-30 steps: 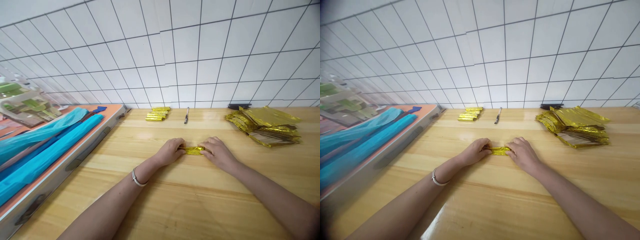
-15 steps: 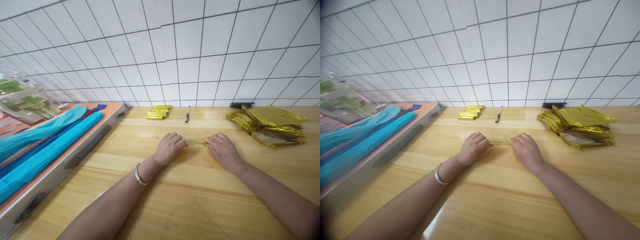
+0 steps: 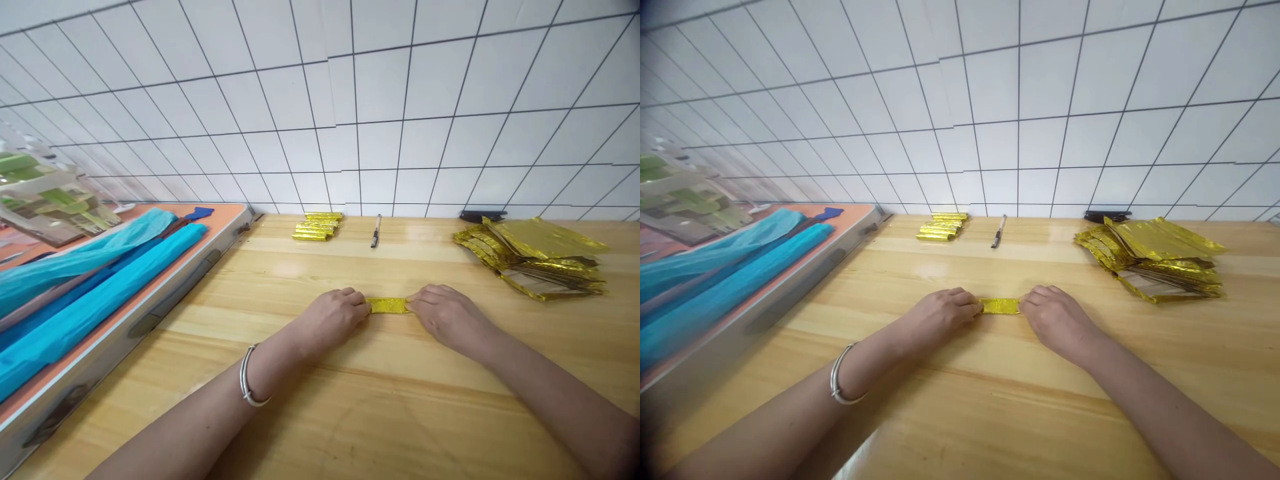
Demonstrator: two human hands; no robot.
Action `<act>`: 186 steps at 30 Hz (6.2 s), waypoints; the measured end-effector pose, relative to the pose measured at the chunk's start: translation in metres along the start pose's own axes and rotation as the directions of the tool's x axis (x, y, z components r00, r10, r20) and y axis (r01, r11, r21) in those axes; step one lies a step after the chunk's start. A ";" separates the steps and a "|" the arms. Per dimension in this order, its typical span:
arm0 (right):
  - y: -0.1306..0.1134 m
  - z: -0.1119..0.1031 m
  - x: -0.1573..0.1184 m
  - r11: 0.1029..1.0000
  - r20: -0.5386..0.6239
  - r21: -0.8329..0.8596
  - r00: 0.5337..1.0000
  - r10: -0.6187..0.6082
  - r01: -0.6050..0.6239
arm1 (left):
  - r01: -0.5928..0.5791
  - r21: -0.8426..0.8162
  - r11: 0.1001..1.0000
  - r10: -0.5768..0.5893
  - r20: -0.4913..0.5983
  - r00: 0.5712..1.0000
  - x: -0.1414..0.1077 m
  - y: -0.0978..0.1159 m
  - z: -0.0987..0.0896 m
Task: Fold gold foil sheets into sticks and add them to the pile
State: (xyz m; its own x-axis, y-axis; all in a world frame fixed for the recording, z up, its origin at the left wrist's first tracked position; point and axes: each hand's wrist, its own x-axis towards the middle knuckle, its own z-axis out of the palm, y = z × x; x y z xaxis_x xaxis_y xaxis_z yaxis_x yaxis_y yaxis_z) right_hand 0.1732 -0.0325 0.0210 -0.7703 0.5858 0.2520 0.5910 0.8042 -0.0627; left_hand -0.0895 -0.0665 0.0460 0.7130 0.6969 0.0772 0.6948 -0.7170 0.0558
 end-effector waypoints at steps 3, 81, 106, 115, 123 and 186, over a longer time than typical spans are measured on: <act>-0.005 -0.006 0.001 1.000 0.019 -0.008 1.000 0.024 -0.024 | 0.073 0.027 0.997 -0.072 -0.014 0.997 -0.001 0.010 0.002; -0.032 0.014 -0.010 0.997 0.160 0.027 0.985 0.063 -0.068 | 0.098 -0.009 0.995 -0.098 -0.156 0.983 -0.021 0.016 0.030; -0.022 0.016 -0.013 0.949 -0.167 0.205 0.947 0.273 -0.238 | 0.204 -0.288 0.936 -0.268 -0.203 0.942 0.029 0.003 0.032; -0.007 0.006 -0.013 0.977 -0.296 -0.069 0.940 0.172 -0.200 | 0.055 0.002 0.998 -0.051 -0.352 0.935 0.031 0.004 0.029; -0.002 0.007 -0.009 0.965 -0.241 -0.189 0.961 0.134 -0.182 | 0.110 0.102 0.989 -0.070 -0.336 0.939 0.037 -0.003 0.036; 0.003 0.019 -0.022 0.938 -0.214 0.229 0.926 0.310 -0.261 | 0.165 -0.470 0.867 -0.323 -0.278 0.905 0.021 -0.010 0.040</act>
State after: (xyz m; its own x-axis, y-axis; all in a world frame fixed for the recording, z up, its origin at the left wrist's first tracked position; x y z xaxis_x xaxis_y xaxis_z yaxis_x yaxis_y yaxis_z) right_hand 0.1872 -0.0410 -0.0033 -0.4792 0.7706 0.4202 0.7006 0.6242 -0.3457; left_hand -0.0779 -0.0441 0.0073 0.3943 0.8581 0.3289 0.6759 -0.5132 0.5289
